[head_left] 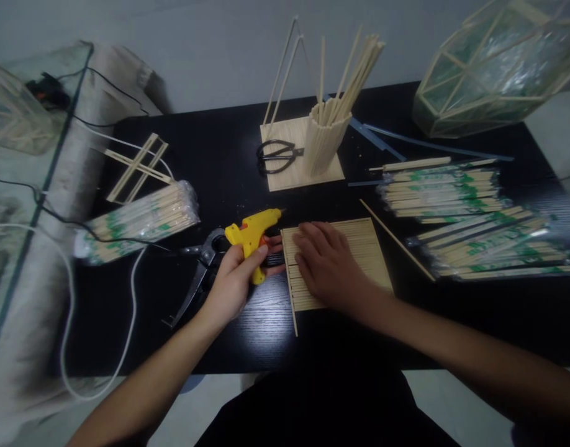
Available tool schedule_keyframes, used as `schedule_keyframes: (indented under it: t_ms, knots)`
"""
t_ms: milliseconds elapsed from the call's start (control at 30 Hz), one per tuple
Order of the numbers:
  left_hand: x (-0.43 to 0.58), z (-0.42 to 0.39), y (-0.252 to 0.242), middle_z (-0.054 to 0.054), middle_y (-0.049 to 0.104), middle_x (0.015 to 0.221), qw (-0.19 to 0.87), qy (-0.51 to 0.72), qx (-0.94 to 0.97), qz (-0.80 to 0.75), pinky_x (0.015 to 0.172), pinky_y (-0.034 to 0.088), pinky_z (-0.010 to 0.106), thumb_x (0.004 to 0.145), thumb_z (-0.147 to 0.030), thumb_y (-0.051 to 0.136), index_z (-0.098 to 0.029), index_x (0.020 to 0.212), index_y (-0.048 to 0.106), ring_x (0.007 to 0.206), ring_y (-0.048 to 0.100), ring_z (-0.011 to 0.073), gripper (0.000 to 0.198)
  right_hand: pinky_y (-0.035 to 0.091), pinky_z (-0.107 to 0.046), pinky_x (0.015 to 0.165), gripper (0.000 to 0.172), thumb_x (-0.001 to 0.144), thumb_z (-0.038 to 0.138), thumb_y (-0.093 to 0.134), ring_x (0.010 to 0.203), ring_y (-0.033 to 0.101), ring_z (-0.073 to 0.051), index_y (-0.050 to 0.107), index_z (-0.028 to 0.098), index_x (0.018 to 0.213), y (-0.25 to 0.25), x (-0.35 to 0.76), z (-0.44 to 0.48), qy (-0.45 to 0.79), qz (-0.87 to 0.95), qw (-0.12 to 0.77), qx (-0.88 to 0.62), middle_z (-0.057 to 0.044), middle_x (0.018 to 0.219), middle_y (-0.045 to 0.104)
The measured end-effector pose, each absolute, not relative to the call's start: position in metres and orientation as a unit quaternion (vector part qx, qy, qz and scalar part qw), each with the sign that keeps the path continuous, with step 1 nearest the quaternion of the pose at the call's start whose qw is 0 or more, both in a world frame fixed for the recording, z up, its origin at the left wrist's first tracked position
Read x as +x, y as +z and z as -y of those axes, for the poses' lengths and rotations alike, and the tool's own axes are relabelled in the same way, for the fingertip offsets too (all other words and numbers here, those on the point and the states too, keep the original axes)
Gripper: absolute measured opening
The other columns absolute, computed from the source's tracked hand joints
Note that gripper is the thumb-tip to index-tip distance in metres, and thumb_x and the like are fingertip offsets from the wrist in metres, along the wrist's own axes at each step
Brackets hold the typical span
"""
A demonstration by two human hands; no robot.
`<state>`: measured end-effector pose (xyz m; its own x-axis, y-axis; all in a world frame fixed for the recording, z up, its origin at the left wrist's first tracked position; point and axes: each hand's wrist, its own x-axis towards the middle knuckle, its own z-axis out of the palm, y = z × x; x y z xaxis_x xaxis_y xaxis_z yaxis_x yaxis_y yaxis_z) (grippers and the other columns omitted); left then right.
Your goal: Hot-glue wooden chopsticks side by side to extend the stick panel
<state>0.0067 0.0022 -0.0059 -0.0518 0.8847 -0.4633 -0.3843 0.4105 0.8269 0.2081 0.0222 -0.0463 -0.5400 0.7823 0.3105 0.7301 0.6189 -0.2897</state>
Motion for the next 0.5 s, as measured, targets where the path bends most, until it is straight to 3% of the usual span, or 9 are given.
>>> schedule_keyframes:
  t_ms: [167, 333, 500]
  knots:
    - [0.0, -0.009, 0.002, 0.018, 0.083, 0.113, 0.625, 0.479, 0.244, -0.566, 0.079, 0.072, 0.044, 0.08, -0.04, 0.089, -0.009, 0.104, 0.078, 0.108, 0.08, 0.0349, 0.041, 0.044, -0.054, 0.115, 0.034, 0.108, 0.024, 0.049, 0.139, 0.049, -0.037, 0.062, 0.012, 0.137, -0.046, 0.209, -0.022, 0.048, 0.878, 0.205, -0.43, -0.02, 0.147, 0.061]
    - [-0.015, -0.01, 0.005, 0.01, 0.079, 0.078, 0.596, 0.427, 0.302, -0.61, 0.07, 0.067, 0.035, 0.08, -0.061, 0.086, -0.011, 0.084, 0.081, 0.071, 0.076, 0.0242, 0.05, 0.043, -0.054, 0.116, 0.034, 0.108, 0.024, 0.049, 0.137, 0.049, -0.037, 0.063, 0.01, 0.136, -0.045, 0.209, -0.023, 0.05, 0.88, 0.201, -0.428, -0.02, 0.147, 0.061]
    - [-0.034, -0.006, 0.004, 0.011, 0.081, 0.083, 0.569, 0.392, 0.333, -0.642, 0.08, 0.063, 0.032, 0.083, -0.073, 0.079, -0.015, 0.076, 0.082, 0.08, 0.076, 0.0248, 0.058, 0.043, -0.056, 0.118, 0.033, 0.108, 0.022, 0.05, 0.138, 0.049, -0.037, 0.064, 0.011, 0.136, -0.046, 0.208, -0.023, 0.07, 0.878, 0.199, -0.43, -0.02, 0.148, 0.061]
